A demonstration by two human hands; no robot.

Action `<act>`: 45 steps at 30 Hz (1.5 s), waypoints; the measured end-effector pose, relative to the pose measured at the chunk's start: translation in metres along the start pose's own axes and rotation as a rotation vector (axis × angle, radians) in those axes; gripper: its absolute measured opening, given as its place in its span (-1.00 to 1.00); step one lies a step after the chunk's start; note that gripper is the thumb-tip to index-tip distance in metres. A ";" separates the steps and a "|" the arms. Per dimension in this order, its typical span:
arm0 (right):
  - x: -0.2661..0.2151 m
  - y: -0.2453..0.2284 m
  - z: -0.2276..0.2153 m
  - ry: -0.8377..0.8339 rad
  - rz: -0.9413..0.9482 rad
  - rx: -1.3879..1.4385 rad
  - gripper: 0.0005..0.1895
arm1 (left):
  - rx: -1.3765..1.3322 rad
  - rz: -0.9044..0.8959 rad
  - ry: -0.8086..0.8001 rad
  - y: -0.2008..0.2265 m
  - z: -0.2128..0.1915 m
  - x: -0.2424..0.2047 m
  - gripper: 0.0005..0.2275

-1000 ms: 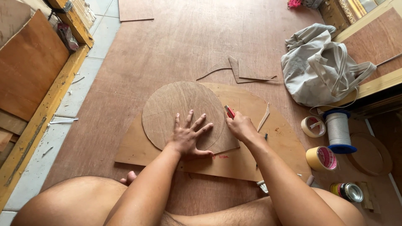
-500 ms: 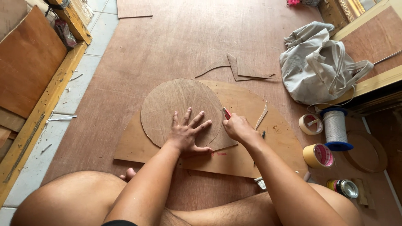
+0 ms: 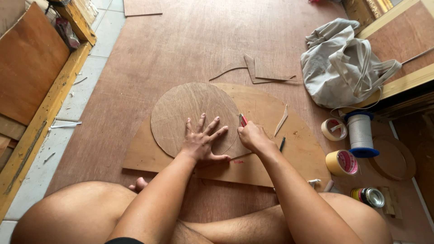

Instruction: The person sits on the floor and uses a red utility knife to cut a circular shape out of a thin wooden board. They hold the board steady with one hand while carefully guiding the knife along a pre-drawn circular line.

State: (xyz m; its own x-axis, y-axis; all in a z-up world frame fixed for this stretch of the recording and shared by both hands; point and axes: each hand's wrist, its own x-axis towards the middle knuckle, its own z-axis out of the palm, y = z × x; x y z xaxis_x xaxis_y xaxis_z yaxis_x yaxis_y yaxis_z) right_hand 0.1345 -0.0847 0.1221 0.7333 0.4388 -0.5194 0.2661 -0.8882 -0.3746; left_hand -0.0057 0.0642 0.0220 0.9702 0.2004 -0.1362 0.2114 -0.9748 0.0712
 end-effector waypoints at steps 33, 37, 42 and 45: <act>0.067 0.066 0.062 0.154 -0.051 0.123 -0.55 | -0.123 -0.216 0.162 0.048 0.026 0.000 -0.01; 0.083 0.076 0.069 0.158 -0.073 0.101 -0.55 | -0.118 -0.216 0.167 0.047 0.028 0.001 -0.01; 0.064 0.067 0.058 0.147 -0.120 0.055 -0.56 | -0.133 -0.215 0.184 0.048 0.024 -0.001 -0.02; 0.033 0.052 0.045 0.144 -0.130 0.037 -0.58 | -0.128 -0.216 0.189 0.048 0.025 -0.001 -0.02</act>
State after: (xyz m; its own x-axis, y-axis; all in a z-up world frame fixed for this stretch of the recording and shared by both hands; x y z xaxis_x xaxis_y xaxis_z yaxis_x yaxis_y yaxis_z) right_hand 0.1439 -0.1100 0.0511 0.7770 0.5232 -0.3501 0.3436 -0.8184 -0.4606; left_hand 0.0006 0.0145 0.0009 0.9034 0.4281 0.0238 0.4168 -0.8898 0.1857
